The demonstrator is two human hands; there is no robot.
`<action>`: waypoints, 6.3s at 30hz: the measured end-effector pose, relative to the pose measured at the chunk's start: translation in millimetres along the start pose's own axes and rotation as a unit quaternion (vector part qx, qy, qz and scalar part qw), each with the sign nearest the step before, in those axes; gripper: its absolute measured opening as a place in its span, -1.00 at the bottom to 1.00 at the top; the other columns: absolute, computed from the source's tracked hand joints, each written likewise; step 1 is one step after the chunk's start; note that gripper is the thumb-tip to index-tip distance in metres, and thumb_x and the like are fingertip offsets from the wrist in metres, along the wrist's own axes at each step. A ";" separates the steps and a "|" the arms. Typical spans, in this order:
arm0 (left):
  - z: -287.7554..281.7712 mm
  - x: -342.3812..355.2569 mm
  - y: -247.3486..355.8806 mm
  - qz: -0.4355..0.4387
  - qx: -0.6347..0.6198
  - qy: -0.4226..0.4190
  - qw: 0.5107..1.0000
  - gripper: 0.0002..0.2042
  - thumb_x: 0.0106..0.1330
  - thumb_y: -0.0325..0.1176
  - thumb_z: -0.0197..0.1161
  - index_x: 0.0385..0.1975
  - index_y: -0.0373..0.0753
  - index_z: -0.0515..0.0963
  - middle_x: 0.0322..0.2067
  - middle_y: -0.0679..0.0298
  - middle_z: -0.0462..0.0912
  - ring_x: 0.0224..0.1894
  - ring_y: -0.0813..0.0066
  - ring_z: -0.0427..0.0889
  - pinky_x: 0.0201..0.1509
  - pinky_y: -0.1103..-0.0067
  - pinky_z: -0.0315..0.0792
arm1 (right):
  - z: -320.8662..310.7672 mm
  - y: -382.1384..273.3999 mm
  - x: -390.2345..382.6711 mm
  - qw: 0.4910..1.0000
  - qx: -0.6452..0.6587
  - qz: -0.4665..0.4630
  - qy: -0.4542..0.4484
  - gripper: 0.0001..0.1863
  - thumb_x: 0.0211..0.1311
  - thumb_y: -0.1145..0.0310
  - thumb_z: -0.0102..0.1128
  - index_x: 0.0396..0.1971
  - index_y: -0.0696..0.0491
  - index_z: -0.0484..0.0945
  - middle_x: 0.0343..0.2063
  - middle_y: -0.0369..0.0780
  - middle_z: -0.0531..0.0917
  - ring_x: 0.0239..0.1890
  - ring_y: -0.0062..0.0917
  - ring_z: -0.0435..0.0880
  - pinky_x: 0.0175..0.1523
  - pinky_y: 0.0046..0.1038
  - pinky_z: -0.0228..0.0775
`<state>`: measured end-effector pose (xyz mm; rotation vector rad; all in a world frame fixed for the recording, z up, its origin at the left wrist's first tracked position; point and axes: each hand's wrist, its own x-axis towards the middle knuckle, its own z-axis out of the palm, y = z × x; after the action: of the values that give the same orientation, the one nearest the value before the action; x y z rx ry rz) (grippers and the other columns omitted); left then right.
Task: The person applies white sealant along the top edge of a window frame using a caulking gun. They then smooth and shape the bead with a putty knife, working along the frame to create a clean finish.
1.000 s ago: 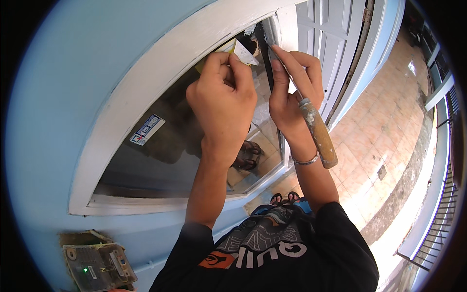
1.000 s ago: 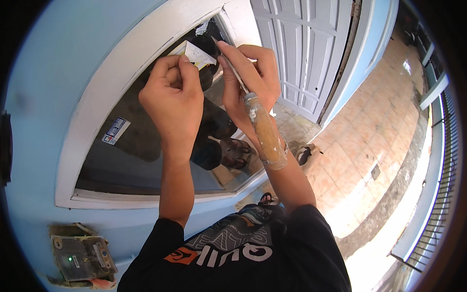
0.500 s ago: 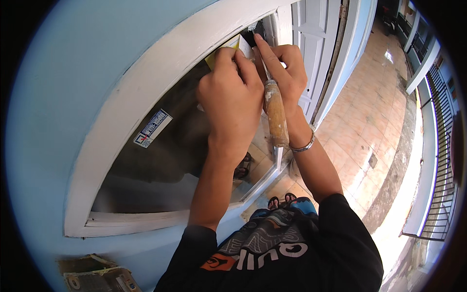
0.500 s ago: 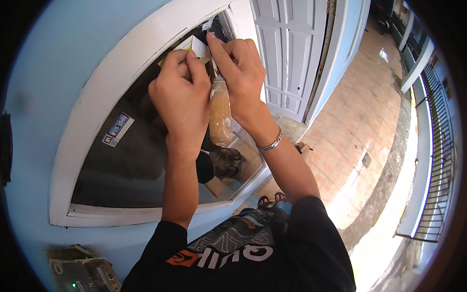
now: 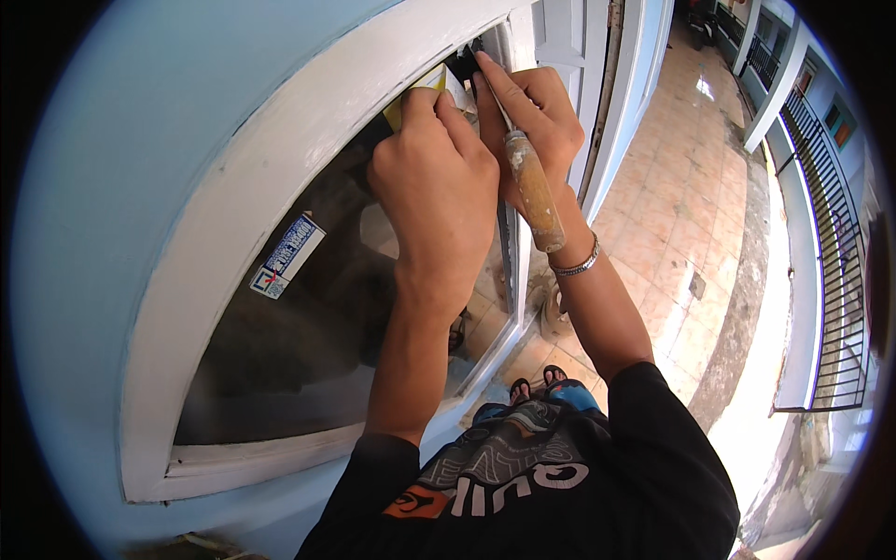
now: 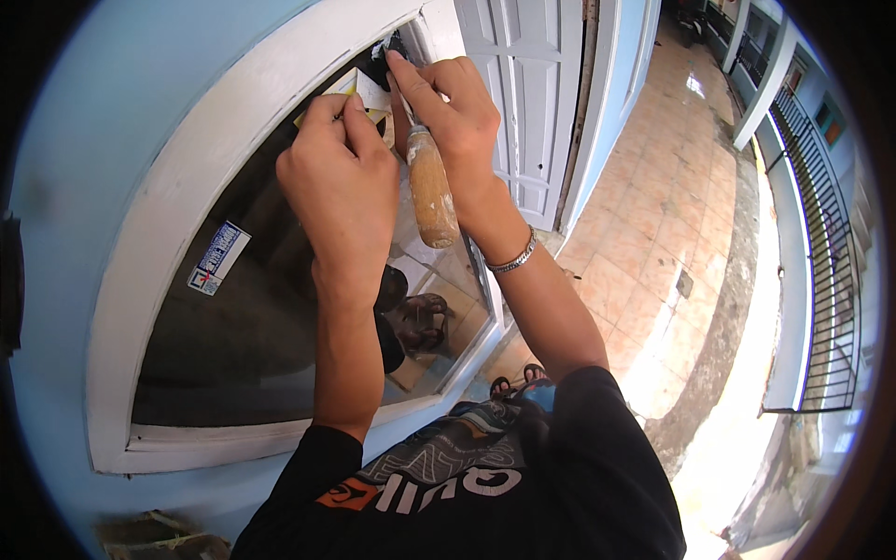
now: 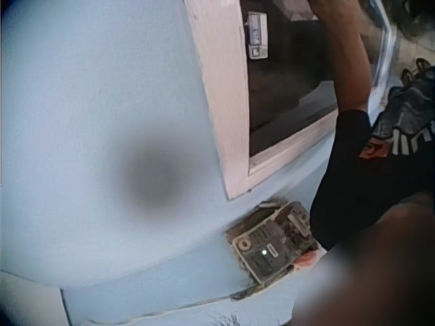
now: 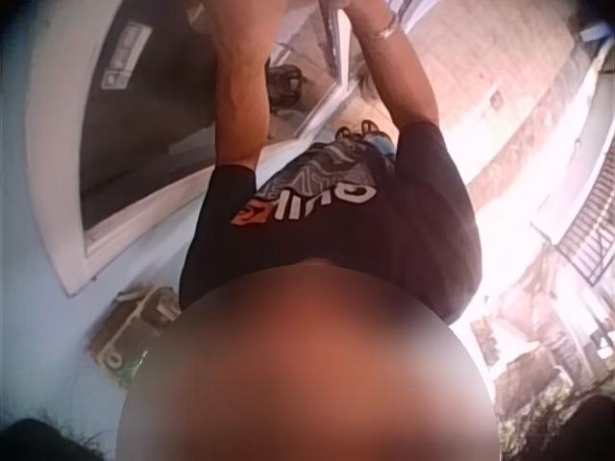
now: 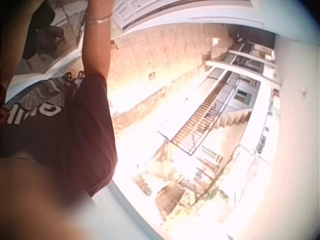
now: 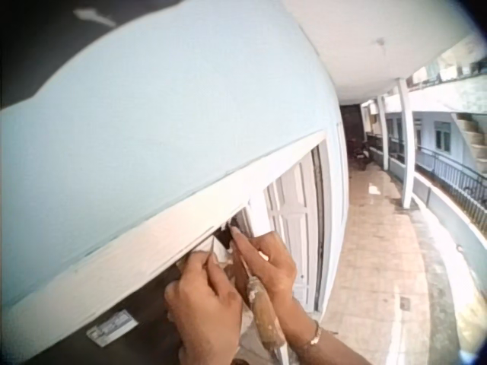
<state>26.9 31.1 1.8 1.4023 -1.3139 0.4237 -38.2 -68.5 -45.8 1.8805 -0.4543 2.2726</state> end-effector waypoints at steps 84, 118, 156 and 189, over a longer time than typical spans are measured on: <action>0.2 -0.5 1.4 -0.029 0.008 -0.011 0.999 -0.80 0.48 -0.45 0.20 -0.32 -0.50 0.63 -0.65 0.06 0.67 -0.67 0.36 0.56 -0.44 0.40 0.43 | 10.6 -3.5 9.4 0.994 0.023 0.083 0.067 -0.69 0.01 0.65 0.53 -0.20 0.08 0.83 -0.55 -0.24 0.57 -0.50 -0.39 0.53 -0.41 -0.40 0.37; -1.4 -2.5 2.8 -0.046 0.008 -0.018 0.999 -0.83 0.47 -0.49 0.22 -0.31 -0.49 0.63 -0.68 0.14 0.64 -0.67 0.47 0.51 -0.46 0.46 0.39 | 4.6 -19.6 -3.4 0.991 0.021 0.121 0.059 -0.64 -0.03 0.68 0.53 -0.16 0.06 0.84 -0.54 -0.26 0.54 -0.49 -0.46 0.53 -0.41 -0.45 0.36; -3.7 -2.6 15.5 -0.161 -0.012 -0.007 0.987 -0.81 0.52 -0.49 0.23 -0.17 -0.56 0.66 -0.36 0.05 0.84 -0.33 0.59 0.76 -0.20 0.62 0.59 | 21.3 -12.5 -5.1 0.987 0.079 0.099 0.101 -0.54 -0.19 0.33 0.44 -0.18 0.19 0.75 -0.41 -0.25 0.57 -0.35 -0.34 0.55 -0.30 -0.32 0.37; -27.8 0.3 16.9 -0.111 0.039 -0.041 0.992 -0.76 0.52 -0.41 0.30 -0.11 -0.53 0.71 -0.59 0.28 0.71 -0.56 0.80 0.46 -0.45 0.70 0.33 | 22.9 -26.9 2.2 0.982 0.050 0.122 0.135 -0.56 -0.15 0.36 0.42 -0.15 0.14 0.76 -0.45 -0.29 0.55 -0.38 -0.39 0.53 -0.30 -0.36 0.30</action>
<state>23.7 58.7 18.8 1.6271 -1.2012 0.2724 -9.0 -50.8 -36.3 1.5974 -0.5652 2.7075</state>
